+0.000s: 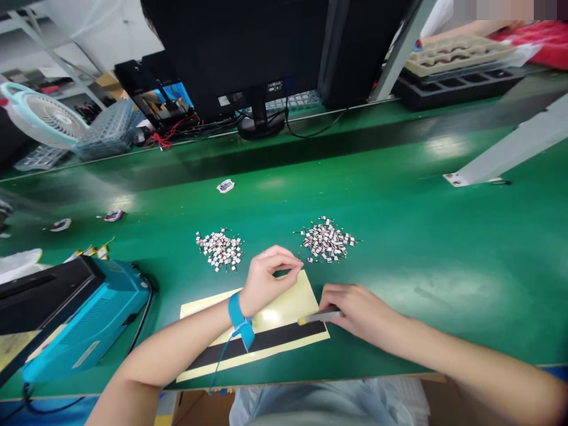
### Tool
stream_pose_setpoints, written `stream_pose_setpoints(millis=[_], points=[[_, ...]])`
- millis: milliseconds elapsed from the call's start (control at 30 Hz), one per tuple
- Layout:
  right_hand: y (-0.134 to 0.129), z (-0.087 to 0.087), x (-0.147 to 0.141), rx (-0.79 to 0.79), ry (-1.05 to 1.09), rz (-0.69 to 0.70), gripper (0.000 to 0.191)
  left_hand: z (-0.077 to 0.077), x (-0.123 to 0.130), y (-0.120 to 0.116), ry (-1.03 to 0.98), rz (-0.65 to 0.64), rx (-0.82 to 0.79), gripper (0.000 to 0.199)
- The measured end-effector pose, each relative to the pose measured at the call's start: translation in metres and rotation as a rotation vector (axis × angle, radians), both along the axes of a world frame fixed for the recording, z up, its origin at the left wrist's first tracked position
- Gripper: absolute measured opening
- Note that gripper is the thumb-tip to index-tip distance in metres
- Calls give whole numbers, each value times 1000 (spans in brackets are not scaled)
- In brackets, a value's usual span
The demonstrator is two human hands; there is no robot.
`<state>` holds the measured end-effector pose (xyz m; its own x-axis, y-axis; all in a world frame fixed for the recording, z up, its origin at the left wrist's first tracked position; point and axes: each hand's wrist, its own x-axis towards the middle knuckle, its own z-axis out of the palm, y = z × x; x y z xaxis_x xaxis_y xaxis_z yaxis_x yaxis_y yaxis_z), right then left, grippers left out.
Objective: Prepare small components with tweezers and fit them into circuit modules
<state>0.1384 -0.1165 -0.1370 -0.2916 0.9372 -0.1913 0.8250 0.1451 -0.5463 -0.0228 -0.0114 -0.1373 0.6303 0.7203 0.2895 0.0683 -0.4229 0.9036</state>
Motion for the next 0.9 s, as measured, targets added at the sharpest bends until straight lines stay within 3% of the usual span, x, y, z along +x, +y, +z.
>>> stream_pose_setpoints(millis=[100,233,367,633,900], points=[[13,2,8,-121,282,-157,10,-12,3,-9,-100,-38,-97,4],[23,4,10,-112,671,-372,20,-13,2,-11,-125,-42,-60,16],[26,4,5,-122,939,-398,19,-15,-1,-13,-89,-9,60,18],[25,4,-2,-183,1035,-420,21,-15,-1,-14,-77,-46,153,15],[24,2,-8,-183,1114,-526,19,-12,2,-15,-87,-50,226,10]])
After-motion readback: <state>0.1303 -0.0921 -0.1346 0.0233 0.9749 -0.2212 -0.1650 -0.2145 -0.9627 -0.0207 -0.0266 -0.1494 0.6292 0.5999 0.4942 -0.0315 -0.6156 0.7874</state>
